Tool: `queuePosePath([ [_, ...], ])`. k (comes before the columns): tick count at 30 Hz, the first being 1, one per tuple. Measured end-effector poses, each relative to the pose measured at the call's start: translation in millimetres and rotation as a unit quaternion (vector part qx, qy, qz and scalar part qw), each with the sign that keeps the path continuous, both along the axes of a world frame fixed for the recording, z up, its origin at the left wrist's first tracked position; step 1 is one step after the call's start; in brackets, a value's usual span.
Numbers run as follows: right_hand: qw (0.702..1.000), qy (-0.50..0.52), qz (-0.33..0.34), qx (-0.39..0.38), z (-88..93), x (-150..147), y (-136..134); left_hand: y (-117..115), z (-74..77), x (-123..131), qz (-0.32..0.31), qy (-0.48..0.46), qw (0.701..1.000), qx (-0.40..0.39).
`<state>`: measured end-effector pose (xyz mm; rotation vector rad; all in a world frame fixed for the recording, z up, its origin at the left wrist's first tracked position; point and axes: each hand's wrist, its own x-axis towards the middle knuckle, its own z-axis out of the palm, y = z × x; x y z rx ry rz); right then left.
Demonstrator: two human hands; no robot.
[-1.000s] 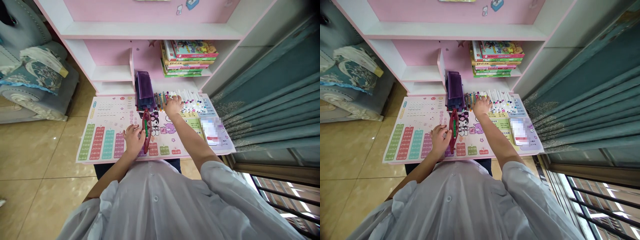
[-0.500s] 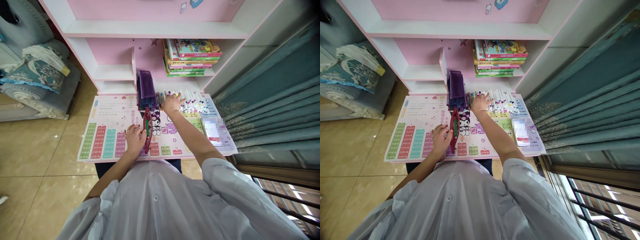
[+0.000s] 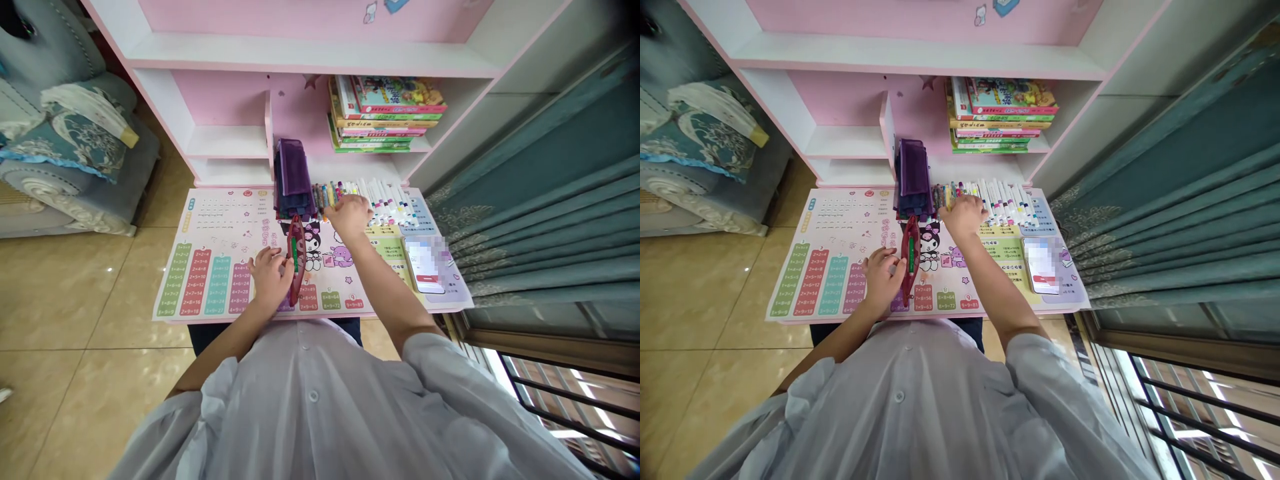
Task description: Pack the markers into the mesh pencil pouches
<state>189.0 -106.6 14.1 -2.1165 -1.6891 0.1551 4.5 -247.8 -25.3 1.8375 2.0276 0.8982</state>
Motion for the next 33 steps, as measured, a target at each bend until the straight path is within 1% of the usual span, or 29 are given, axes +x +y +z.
queuePosePath([
  [4,0.988,0.130,0.059,0.053,6.6,-18.2,-49.4,0.1,1.8,2.3,-0.001,0.003,1.000,0.002],
  [6,0.979,0.178,0.082,0.062,6.6,-28.0,-68.9,0.1,3.5,3.5,-0.002,0.006,1.000,0.004],
  [9,0.969,0.224,0.087,0.058,2.7,-40.3,-88.6,-0.2,5.1,4.4,0.000,0.009,1.000,0.003],
  [12,0.967,0.237,0.088,0.043,-3.8,-49.2,-100.5,-0.7,5.1,4.1,0.000,0.007,1.000,0.002],
  [18,0.972,0.214,0.098,-0.003,-15.9,-58.9,-111.5,-1.5,4.6,3.0,0.002,0.004,1.000,0.007],
  [25,0.978,0.182,0.099,-0.024,-28.3,-61.8,-107.3,-1.4,4.2,3.3,0.005,-0.002,1.000,-0.001],
  [29,0.979,0.176,0.099,-0.037,-31.8,-62.3,-106.2,0.1,0.1,1.6,0.002,-0.003,1.000,0.007],
  [33,0.979,0.168,0.108,-0.035,-32.2,-63.8,-110.7,0.9,-3.1,0.5,-0.001,0.001,1.000,0.008],
])
